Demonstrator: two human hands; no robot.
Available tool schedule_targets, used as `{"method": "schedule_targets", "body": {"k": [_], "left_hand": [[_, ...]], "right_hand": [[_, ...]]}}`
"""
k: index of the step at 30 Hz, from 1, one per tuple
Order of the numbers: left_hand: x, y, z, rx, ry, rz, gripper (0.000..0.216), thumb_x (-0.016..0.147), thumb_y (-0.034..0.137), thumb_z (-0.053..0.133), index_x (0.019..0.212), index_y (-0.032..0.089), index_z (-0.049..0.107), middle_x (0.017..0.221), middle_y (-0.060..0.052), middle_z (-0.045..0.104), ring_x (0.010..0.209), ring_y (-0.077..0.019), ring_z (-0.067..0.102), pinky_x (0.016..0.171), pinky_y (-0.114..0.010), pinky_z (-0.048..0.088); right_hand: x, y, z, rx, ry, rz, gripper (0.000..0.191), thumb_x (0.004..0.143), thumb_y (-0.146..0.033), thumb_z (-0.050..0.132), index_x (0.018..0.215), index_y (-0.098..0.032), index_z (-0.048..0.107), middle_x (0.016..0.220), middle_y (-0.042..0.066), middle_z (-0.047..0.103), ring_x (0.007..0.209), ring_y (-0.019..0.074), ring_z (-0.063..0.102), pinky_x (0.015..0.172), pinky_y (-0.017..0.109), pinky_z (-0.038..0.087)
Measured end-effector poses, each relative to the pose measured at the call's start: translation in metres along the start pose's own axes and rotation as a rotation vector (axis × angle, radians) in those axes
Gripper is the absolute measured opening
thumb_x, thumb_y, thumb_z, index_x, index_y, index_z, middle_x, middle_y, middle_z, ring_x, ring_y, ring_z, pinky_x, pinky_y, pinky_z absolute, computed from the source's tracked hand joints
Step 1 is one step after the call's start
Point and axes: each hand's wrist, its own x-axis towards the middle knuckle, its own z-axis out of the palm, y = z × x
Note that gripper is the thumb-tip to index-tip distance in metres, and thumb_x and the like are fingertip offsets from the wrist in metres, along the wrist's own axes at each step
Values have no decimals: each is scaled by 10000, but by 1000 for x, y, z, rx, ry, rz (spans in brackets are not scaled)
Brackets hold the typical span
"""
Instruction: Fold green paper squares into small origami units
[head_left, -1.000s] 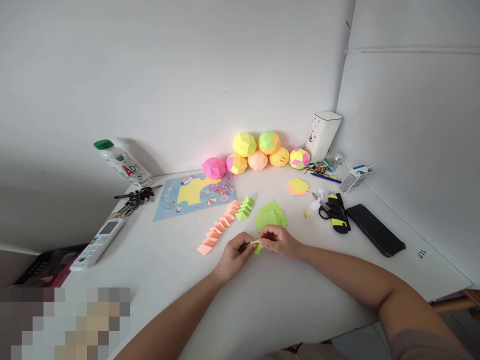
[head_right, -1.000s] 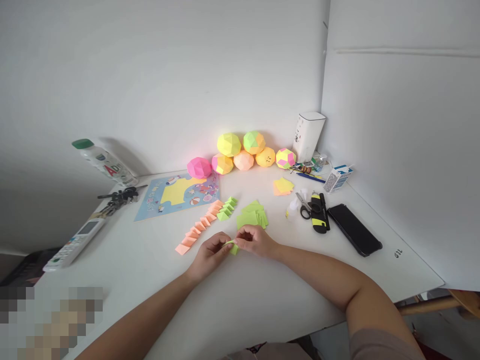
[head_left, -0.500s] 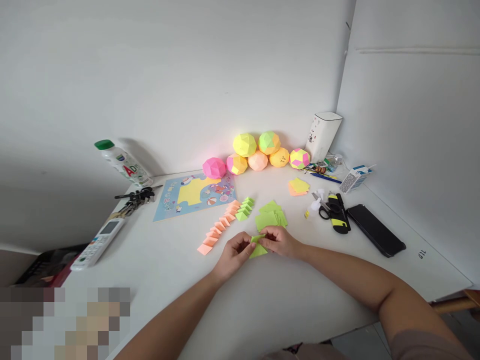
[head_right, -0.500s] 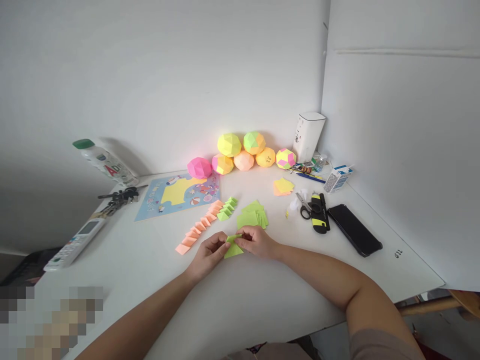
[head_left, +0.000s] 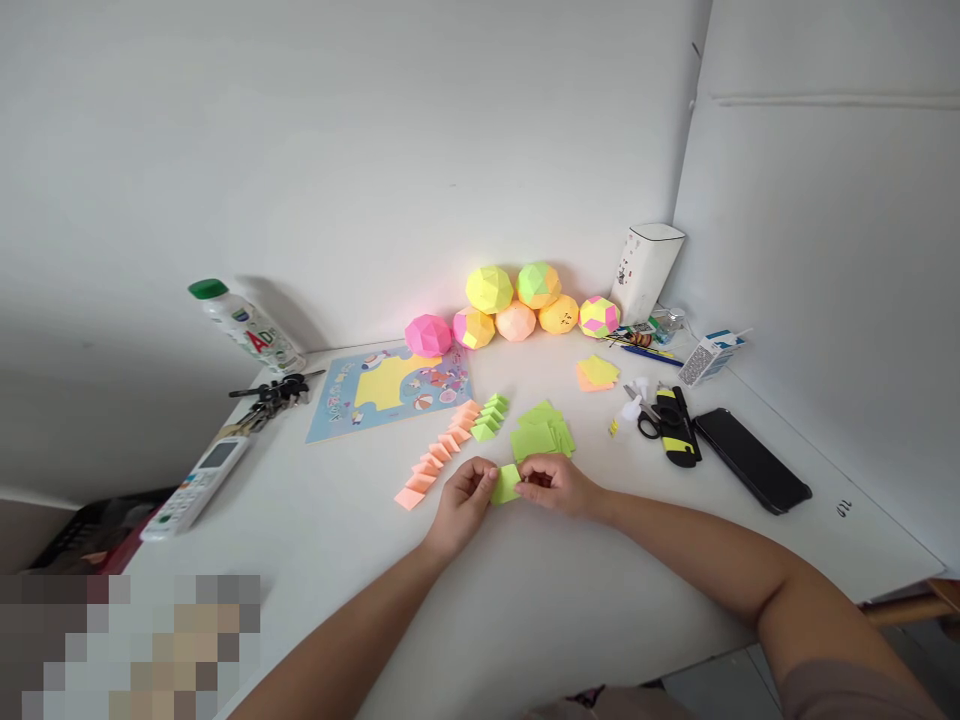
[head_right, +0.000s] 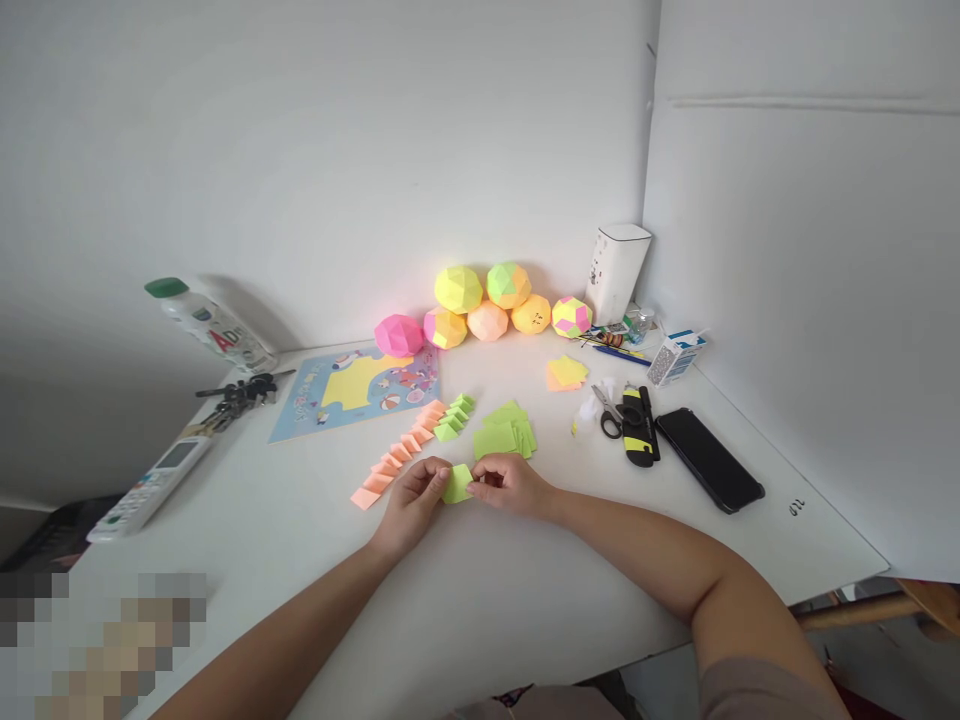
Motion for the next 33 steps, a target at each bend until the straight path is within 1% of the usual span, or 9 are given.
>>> {"method": "schedule_targets", "body": {"k": [2,4,7,10,13,16,20,23,33], "left_hand": [[0,1,0,14,-30,21,332,787,479,585,700,166,516,649,24,477,587,-98,448,552,-217,389],[-1,2,0,-11,-55,-22,330,783,476,593,706,166,515,628,30,477,576,-95,457,550,-218,398],[-2,3,2,-38,-57,-102,337,746,482,634,793,165,527,673,16,536,582,-101,504,543,-222,424],[-2,3,4,-67,-35,-79,355,732,455,662,884,186,487,720,21,556,582,-94,528,525,-209,438],[-3,3,3,-77,-19,-36,333,744,439,654,863,200,456,667,51,523,499,-73,502,459,-188,406],[-3,4,2,-30,-41,-62,304,762,453,627,807,183,494,635,47,513,483,-76,503,443,-191,381],[-3,2,0,-8,-84,-51,296,765,441,628,890,180,563,613,47,500,514,-84,493,493,-210,406],[-3,-1,0,-7,-106,-48,328,765,429,632,978,189,563,608,48,495,542,-95,500,524,-222,423],[-4,-2,2,-14,-98,-76,368,738,443,652,995,196,559,622,44,521,568,-102,514,581,-254,474]], "right_hand": [[0,1,0,4,18,8,236,807,-359,578,712,-146,542,586,-41,419,517,81,381,481,211,317],[0,2,0,44,25,40,247,828,-389,549,757,-153,542,593,-40,435,506,83,402,483,214,342],[0,4,0,89,36,72,281,829,-436,542,801,-156,544,605,-39,455,497,83,424,480,217,370],[0,5,1,91,26,74,296,827,-445,548,835,-149,568,622,-34,471,502,81,433,479,215,383],[0,6,2,116,36,65,312,828,-427,556,970,-150,575,680,-21,492,523,82,444,484,217,406],[0,7,2,142,51,54,364,829,-414,561,1092,-164,538,689,-23,478,541,88,449,485,220,420],[0,8,2,135,38,24,361,838,-406,552,1107,-166,534,651,-38,445,532,86,435,490,222,422],[1,10,2,138,32,12,359,847,-399,544,1122,-169,528,640,-44,425,534,87,428,489,221,425],[1,13,2,116,20,-3,352,852,-372,541,1140,-171,513,674,-28,463,533,85,429,494,217,410]]}}
